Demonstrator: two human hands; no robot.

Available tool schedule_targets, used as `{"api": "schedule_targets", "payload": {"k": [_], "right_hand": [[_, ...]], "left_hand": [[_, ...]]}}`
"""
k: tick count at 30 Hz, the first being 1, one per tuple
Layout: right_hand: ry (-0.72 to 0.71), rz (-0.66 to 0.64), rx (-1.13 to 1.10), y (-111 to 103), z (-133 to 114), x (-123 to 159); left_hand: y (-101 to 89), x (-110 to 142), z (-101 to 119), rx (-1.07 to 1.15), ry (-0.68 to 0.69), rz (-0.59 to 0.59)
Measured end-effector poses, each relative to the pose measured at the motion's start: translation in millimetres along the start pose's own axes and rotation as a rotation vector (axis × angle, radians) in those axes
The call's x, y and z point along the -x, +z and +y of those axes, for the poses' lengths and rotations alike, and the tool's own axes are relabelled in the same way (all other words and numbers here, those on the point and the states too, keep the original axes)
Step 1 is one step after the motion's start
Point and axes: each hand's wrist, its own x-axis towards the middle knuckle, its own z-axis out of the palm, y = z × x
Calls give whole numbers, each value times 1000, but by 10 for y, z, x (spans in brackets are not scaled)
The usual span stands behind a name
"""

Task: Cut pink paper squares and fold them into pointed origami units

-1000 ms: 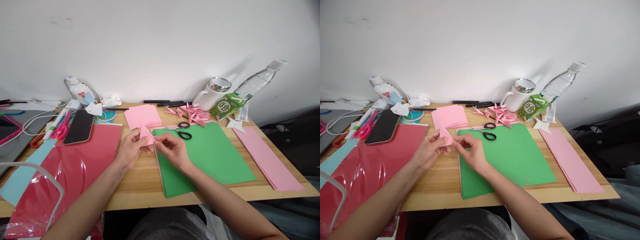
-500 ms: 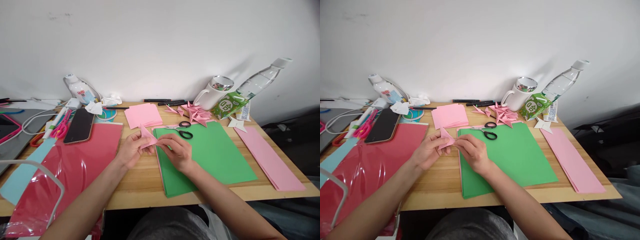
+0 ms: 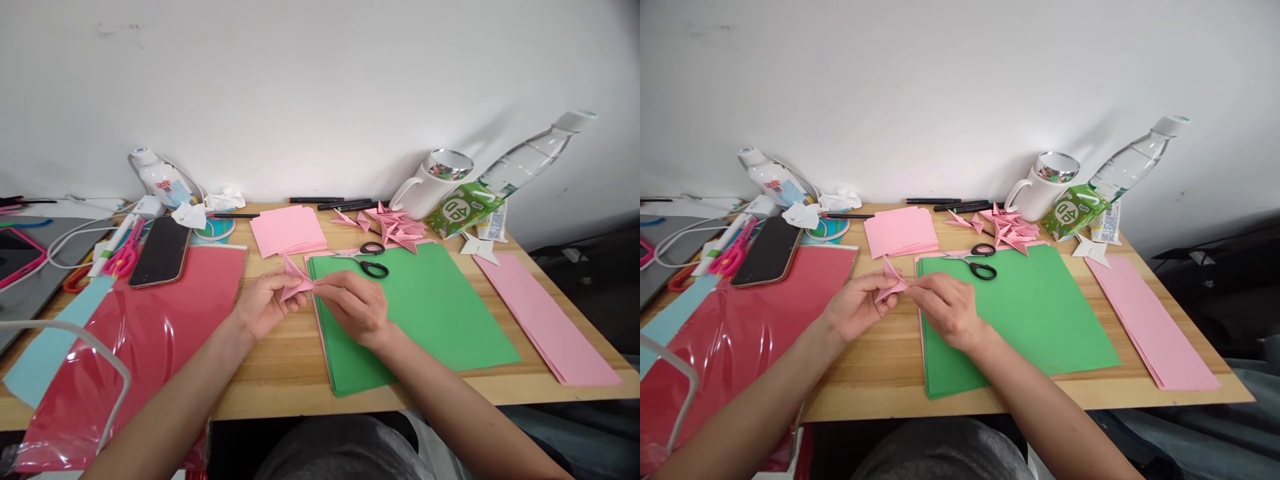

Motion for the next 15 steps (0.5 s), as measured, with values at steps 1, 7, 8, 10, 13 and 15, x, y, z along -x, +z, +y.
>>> {"api": "schedule_targets", "payload": {"k": [1, 7, 8, 10, 13, 15], "right_hand": [[-24, -1, 17, 1, 11, 8], [-99, -7, 23, 14, 10, 36], [-84, -2, -3, 16, -8, 32], [18, 7, -82, 14, -49, 7], [382, 17, -333, -6, -79, -68], [702, -8, -592, -20, -55, -117]], "left_hand": [[4, -2, 1, 22, -19, 12], [5, -1, -17, 48, -43, 6], [2, 2, -17, 33, -33, -4], [-1, 11, -8, -5, -6, -25], [2, 29, 28, -82, 59, -67], [6, 40, 46, -136, 112, -102]]}}
